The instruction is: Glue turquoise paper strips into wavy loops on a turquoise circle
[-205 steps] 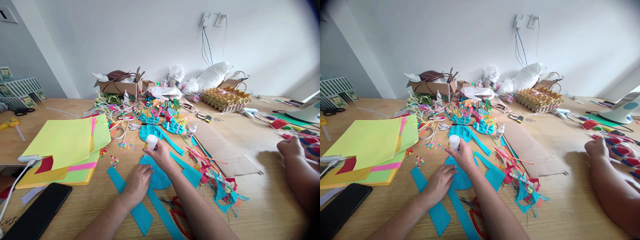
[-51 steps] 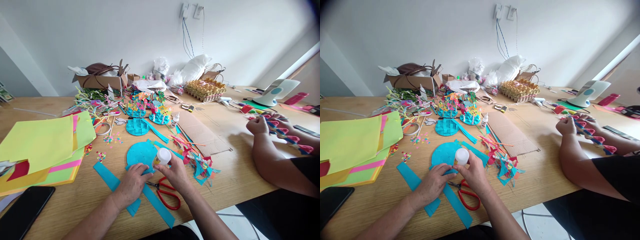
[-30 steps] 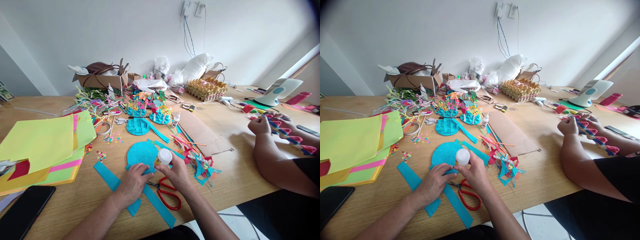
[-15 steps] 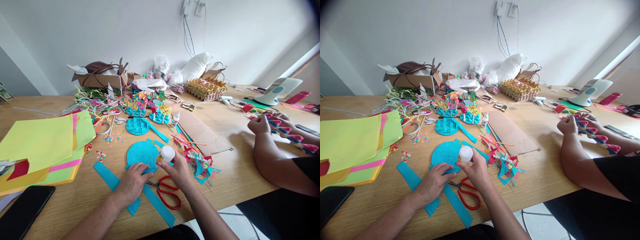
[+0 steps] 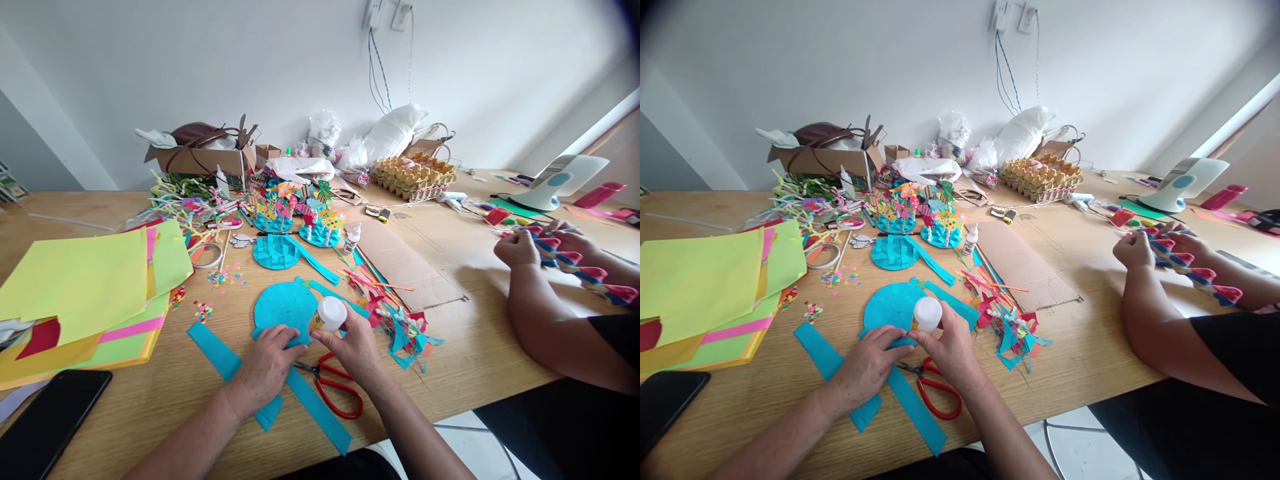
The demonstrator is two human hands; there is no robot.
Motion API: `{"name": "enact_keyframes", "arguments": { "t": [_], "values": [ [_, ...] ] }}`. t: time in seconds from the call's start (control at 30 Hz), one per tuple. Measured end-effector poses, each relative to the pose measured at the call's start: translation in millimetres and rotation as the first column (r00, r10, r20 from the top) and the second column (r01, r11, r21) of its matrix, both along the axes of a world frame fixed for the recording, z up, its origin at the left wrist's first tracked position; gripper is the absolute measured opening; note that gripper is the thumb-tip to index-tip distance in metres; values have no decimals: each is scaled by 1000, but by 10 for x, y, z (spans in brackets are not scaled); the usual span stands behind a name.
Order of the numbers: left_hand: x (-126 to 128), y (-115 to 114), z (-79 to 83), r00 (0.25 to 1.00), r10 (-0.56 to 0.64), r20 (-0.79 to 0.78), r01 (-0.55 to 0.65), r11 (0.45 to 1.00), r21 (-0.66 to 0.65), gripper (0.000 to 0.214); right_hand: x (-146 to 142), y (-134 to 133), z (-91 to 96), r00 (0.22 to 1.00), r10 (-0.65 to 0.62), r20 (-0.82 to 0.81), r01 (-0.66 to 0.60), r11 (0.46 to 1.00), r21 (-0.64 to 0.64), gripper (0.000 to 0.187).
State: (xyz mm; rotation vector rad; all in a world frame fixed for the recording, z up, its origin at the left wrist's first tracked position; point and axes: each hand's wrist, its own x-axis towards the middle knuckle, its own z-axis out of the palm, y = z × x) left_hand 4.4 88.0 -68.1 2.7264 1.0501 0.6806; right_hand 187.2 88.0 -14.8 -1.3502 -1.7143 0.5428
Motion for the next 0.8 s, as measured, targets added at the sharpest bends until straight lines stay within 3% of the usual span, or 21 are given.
{"name": "enact_keyframes", "arguments": {
  "t": [0.43,0.8],
  "values": [
    [11,3,22,1000,1,6,-1,1000,22,29,-15,-6,-2,1000,-2,-7,2,1000,-6,30],
    [-8,6,-51,1000,0,-23,1,1000,14,34,59,8,-7,998,-31,48,32,999,-22,27]
  ]
}}
